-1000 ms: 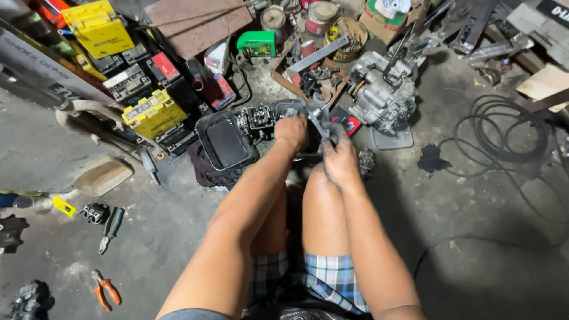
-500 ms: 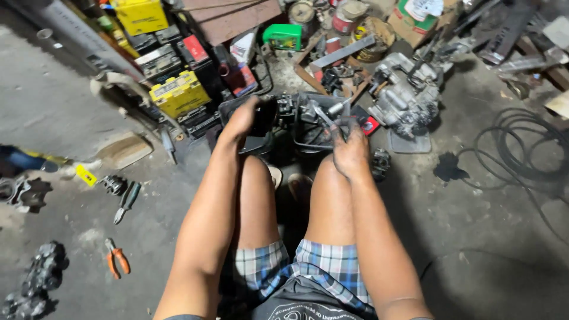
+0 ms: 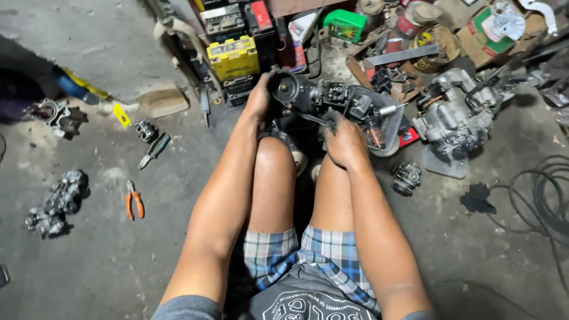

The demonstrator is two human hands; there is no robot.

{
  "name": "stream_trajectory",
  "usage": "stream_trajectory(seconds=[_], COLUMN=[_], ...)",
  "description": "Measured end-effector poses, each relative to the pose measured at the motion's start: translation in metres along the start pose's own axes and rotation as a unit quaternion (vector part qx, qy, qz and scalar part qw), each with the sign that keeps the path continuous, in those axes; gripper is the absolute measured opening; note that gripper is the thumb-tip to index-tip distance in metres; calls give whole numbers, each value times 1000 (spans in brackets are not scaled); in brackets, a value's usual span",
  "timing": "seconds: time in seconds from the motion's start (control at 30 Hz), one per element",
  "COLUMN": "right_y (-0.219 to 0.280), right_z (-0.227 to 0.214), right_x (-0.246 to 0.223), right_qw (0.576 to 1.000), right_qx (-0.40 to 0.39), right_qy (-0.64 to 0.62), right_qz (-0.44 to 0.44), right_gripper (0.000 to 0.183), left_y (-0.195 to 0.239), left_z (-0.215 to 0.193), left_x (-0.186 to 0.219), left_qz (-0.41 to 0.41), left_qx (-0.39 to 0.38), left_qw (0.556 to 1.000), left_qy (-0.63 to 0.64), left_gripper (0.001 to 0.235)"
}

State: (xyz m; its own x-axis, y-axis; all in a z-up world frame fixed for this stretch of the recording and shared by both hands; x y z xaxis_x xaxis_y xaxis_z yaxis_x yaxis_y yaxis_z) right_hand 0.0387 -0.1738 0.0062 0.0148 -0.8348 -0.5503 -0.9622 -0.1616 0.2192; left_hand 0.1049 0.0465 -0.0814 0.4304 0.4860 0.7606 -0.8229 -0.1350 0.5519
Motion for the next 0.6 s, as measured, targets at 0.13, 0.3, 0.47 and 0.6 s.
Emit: stream_trajectory(seconds=[0.13,0.3,0.47,0.6], right_y=[-31,-79,-91,-72], right_z=[33,58,94,56], right_x=[-1,-2,26,11], right_qw=[999,991,977,971], right_qx=[-26,-87,-145,-158], right_qy=[25,97,158,180], right_qz=[-15,-18,7,15], right_gripper=[37,39,37,41], left_y=[14,-5,11,35], left_z=[-9,-22,-13,-7], left_x=[8,7,15,28], left_qz=[9,20,24,37], left_qx=[26,37,34,32], left_qw=[999,999,999,996], left_qy=[19,22,-15,-80], left_gripper=[60,62,61,68])
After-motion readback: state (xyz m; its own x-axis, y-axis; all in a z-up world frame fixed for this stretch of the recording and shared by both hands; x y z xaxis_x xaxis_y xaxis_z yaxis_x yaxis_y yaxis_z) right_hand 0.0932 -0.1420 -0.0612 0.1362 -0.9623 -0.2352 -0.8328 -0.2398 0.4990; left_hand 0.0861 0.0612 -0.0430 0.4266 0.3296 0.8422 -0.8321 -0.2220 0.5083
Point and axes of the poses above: each hand's wrist, its own y-axis away from the middle knuckle, its own z-axis out of the palm, x = y × z, the point moved 10 cm from there along -y, towards the middle knuckle
